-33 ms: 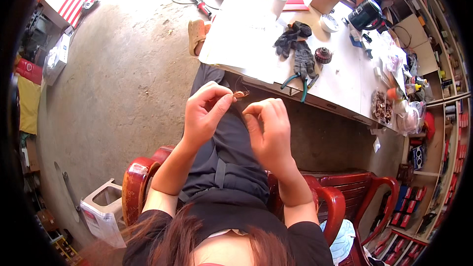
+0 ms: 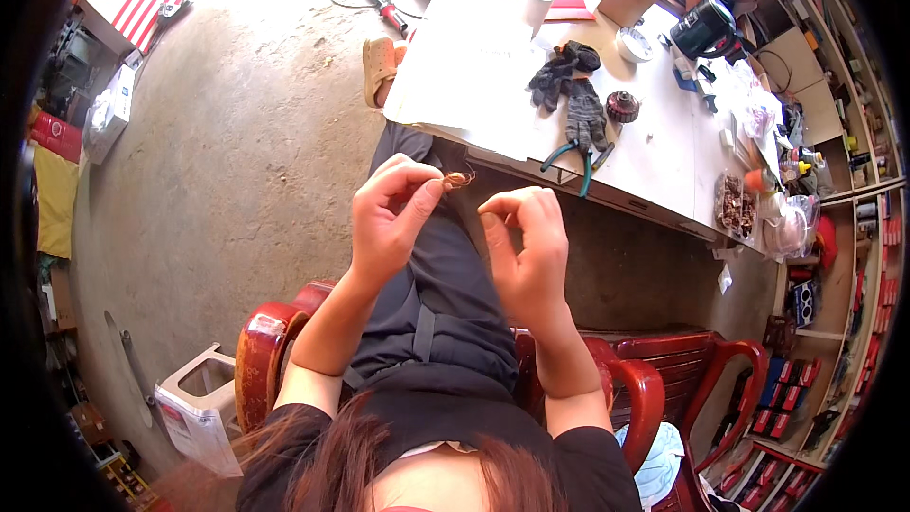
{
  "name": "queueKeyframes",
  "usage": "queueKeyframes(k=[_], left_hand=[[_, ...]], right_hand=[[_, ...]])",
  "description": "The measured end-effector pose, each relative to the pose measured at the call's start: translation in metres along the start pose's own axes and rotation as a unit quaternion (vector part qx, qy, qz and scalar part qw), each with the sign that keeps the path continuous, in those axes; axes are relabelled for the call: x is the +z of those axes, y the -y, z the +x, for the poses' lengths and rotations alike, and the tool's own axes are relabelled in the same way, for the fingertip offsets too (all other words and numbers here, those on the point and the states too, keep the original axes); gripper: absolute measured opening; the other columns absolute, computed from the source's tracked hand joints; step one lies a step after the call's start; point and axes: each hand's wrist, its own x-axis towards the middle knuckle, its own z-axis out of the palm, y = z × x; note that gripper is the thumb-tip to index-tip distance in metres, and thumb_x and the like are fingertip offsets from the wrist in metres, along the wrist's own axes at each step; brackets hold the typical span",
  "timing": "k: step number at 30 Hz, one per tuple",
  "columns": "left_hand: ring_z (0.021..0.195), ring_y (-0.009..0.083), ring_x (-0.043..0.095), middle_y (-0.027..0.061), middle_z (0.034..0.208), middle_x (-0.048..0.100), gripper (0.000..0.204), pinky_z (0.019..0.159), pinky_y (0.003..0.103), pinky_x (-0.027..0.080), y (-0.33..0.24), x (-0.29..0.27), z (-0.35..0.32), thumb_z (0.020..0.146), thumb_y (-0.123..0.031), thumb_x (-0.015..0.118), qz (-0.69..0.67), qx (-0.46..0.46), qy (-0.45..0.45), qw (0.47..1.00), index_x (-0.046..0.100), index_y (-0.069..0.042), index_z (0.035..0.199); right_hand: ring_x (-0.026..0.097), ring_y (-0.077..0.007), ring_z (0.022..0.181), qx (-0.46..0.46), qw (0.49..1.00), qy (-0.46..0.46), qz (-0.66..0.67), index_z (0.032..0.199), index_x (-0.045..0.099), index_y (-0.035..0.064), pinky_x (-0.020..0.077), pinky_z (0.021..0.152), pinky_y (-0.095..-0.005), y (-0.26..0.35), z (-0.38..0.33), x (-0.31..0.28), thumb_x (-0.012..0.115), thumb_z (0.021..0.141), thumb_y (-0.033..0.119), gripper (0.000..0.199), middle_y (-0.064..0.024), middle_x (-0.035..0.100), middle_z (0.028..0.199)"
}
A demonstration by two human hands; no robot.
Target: The person sits at a cluttered workbench and assembles a small cylindrical metal component using a screwdriver and pliers. They repeatedly insert, tighten, and adjust the part, occasionally setting tools down and picking them up again.
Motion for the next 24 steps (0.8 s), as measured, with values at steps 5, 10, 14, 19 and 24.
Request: queueKeyframes(k=[5,10,14,19,24], left_hand=[[0.062,0.0106,0.051,0.0034,0.076,0.056,0.011,0.054,0.023,0.040,-0.015,0.001,-0.005,0.079,-0.002,0.071,0.131,0.107,-0.030,0.985,0.070,-0.002,0.089],[0.064,0.0157,0.054,0.0049,0.077,0.058,0.019,0.056,0.026,0.044,-0.015,0.002,-0.007,0.071,0.002,0.075,0.207,0.232,-0.053,0.949,0.071,-0.003,0.089],[0.065,0.0161,0.055,0.0045,0.078,0.059,0.019,0.055,0.025,0.043,-0.019,0.002,-0.007,0.070,0.002,0.075,0.256,0.277,-0.038,0.925,0.071,-0.003,0.087],[0.065,0.0147,0.055,0.0049,0.077,0.059,0.017,0.056,0.026,0.044,-0.023,0.001,-0.007,0.073,0.000,0.074,0.191,0.139,0.047,0.971,0.070,-0.001,0.090],[0.078,0.0098,0.060,0.0061,0.099,0.066,0.045,0.072,0.021,0.047,-0.006,0.000,-0.010,0.077,0.002,0.071,-0.146,-0.152,0.163,0.964,0.058,-0.001,0.120]], right_hand=[[0.049,-0.0123,0.080,0.090,0.977,0.022,0.193,0.103,0.060,0.0021,0.0403,0.075,-0.0258,-0.011,-0.006,0.006,0.067,0.084,0.012,0.022,-0.0036,0.058,0.091],[0.047,-0.0091,0.087,0.118,0.937,0.055,0.323,0.111,0.060,0.0002,0.0380,0.081,-0.0233,-0.006,-0.005,0.014,0.071,0.081,0.011,0.034,-0.0018,0.059,0.099],[0.045,-0.0071,0.084,0.116,0.924,0.031,0.363,0.108,0.063,0.0000,0.0373,0.077,-0.0210,-0.006,0.001,0.015,0.070,0.080,0.001,0.029,-0.0010,0.055,0.097],[0.045,-0.0070,0.078,0.060,0.945,0.027,0.320,0.091,0.066,0.0010,0.0372,0.070,-0.0199,-0.011,0.005,0.013,0.068,0.082,-0.001,0.009,-0.0012,0.050,0.090],[0.048,-0.0066,0.076,0.101,0.926,0.022,0.362,0.092,0.063,0.0009,0.0387,0.069,-0.0193,-0.025,0.005,0.015,0.065,0.088,0.005,0.006,-0.0011,0.053,0.091]])
